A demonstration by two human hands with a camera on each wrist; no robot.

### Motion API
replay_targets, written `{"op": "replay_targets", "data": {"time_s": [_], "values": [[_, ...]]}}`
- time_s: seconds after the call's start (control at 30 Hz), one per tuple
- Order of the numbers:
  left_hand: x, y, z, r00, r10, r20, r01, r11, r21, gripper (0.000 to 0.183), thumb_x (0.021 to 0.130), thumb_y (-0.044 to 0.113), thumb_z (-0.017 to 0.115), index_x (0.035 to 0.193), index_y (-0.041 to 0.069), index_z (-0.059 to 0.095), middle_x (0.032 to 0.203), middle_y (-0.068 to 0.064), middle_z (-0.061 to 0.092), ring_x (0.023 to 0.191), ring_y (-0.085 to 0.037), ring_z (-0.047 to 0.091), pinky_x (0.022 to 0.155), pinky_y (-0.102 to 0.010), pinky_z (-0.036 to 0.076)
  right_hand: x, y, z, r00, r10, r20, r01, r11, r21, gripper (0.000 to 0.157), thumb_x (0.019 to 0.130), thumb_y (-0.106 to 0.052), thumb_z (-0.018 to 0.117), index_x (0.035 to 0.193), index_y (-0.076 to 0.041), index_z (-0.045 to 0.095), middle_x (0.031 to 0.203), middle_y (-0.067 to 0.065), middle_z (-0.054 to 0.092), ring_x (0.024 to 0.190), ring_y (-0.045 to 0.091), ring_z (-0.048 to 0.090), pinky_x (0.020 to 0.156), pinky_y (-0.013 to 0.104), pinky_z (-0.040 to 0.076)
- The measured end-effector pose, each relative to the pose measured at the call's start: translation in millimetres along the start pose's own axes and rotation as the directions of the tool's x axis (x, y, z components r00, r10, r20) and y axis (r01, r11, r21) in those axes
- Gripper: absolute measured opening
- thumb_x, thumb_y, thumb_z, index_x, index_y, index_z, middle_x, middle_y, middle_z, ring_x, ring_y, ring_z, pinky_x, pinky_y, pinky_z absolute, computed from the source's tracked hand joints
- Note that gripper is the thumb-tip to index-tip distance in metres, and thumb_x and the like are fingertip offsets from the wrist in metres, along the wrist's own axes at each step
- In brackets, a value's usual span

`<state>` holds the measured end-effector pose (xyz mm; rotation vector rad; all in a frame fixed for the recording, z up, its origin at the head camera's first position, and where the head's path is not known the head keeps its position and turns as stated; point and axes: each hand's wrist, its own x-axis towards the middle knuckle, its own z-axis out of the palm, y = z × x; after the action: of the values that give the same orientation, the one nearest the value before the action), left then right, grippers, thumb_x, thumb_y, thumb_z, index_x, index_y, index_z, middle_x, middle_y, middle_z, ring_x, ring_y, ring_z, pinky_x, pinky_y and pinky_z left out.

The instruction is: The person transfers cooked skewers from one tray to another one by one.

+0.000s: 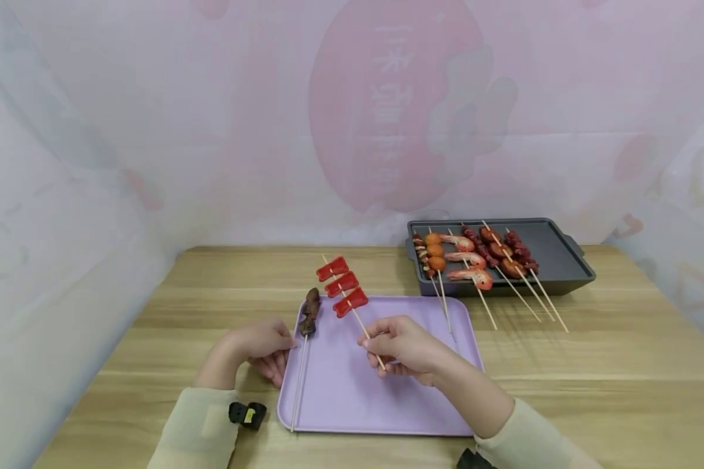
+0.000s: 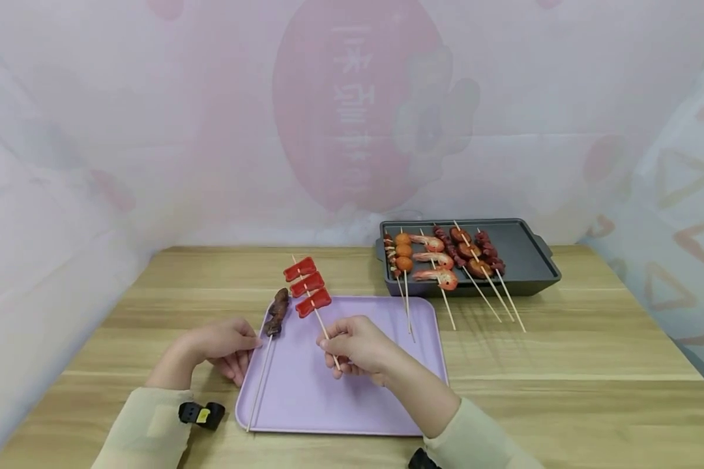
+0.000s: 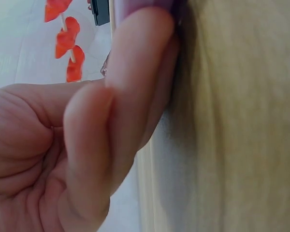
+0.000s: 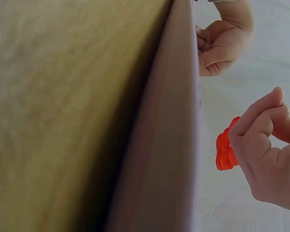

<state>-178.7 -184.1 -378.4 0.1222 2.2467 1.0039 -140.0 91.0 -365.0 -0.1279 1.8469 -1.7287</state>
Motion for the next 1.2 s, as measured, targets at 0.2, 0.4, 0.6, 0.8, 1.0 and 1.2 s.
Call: {"op": "replay_targets", "data": {"time_s": [0.2, 0.4, 0.6, 0.8, 1.0, 1.2], "values": [[-1.1, -1.8, 2.4, 1.000, -0.002, -0.003, 0.002, 1.000, -0.028, 0.031, 0.104, 0.016, 0.049, 0.084, -0.003, 0.063, 0.058, -0.010, 0.067, 0.041, -0.009, 0.060, 0.041, -0.019, 0.052, -0.6, 3.1, 1.2, 0.999, 0.042, 0.020, -0.042, 0.999, -0.003, 0.018, 0.098, -0.004, 0.053, 0.110, 0.010, 0.057, 0.064, 0.000, 0.057, 0.050, 0.004, 0.054, 0.045, 0.010, 0.043], [-3.3, -3.5, 1.0, 1.000, 0.011, -0.007, -0.012, 0.999, -0.035, 0.031, 0.104, 0.017, 0.049, 0.084, -0.002, 0.063, 0.057, -0.009, 0.067, 0.041, -0.009, 0.061, 0.041, -0.019, 0.052, -2.1, 3.8, 7.1, 0.997, 0.064, 0.037, -0.065, 0.998, 0.000, 0.019, 0.097, -0.002, 0.053, 0.110, 0.011, 0.057, 0.062, 0.000, 0.056, 0.048, 0.003, 0.053, 0.044, 0.009, 0.042], [-5.4, -3.2, -1.9, 1.000, 0.003, -0.004, -0.003, 0.999, -0.035, 0.030, 0.104, 0.018, 0.050, 0.083, -0.002, 0.062, 0.056, -0.007, 0.065, 0.042, -0.009, 0.062, 0.042, -0.018, 0.052, -3.4, 5.4, 19.6, 0.996, 0.083, 0.028, -0.084, 0.996, 0.013, 0.021, 0.097, -0.002, 0.054, 0.113, 0.011, 0.058, 0.061, 0.000, 0.056, 0.048, 0.003, 0.054, 0.044, 0.009, 0.044], [-4.7, -2.4, -2.6, 1.000, 0.006, 0.003, -0.006, 0.999, -0.040, 0.029, 0.104, 0.016, 0.049, 0.084, -0.002, 0.062, 0.057, -0.008, 0.066, 0.043, -0.009, 0.062, 0.042, -0.018, 0.052, -7.9, 13.8, 33.2, 0.989, 0.104, 0.103, -0.113, 0.991, 0.078, 0.019, 0.096, 0.000, 0.055, 0.113, 0.006, 0.056, 0.062, 0.002, 0.059, 0.051, 0.007, 0.059, 0.048, 0.010, 0.049], [-3.3, -3.2, -1.0, 1.000, -0.002, 0.006, 0.002, 0.999, -0.046, 0.027, 0.104, 0.015, 0.048, 0.085, -0.002, 0.060, 0.057, -0.008, 0.067, 0.043, -0.009, 0.063, 0.042, -0.019, 0.053, -7.1, 18.1, 43.4, 0.984, 0.136, 0.118, -0.145, 0.987, 0.070, 0.012, 0.096, 0.000, 0.056, 0.108, 0.001, 0.057, 0.062, 0.003, 0.063, 0.051, 0.008, 0.062, 0.047, 0.009, 0.049], [0.4, -2.2, -0.9, 1.000, 0.014, 0.007, -0.014, 1.000, -0.025, 0.028, 0.104, 0.015, 0.048, 0.084, -0.002, 0.061, 0.057, -0.009, 0.067, 0.041, -0.008, 0.060, 0.041, -0.018, 0.052, -4.3, 22.9, 54.7, 0.979, 0.165, 0.117, -0.173, 0.983, 0.059, 0.015, 0.094, 0.002, 0.057, 0.108, -0.001, 0.059, 0.065, 0.005, 0.066, 0.051, 0.009, 0.063, 0.046, 0.009, 0.050]]}}
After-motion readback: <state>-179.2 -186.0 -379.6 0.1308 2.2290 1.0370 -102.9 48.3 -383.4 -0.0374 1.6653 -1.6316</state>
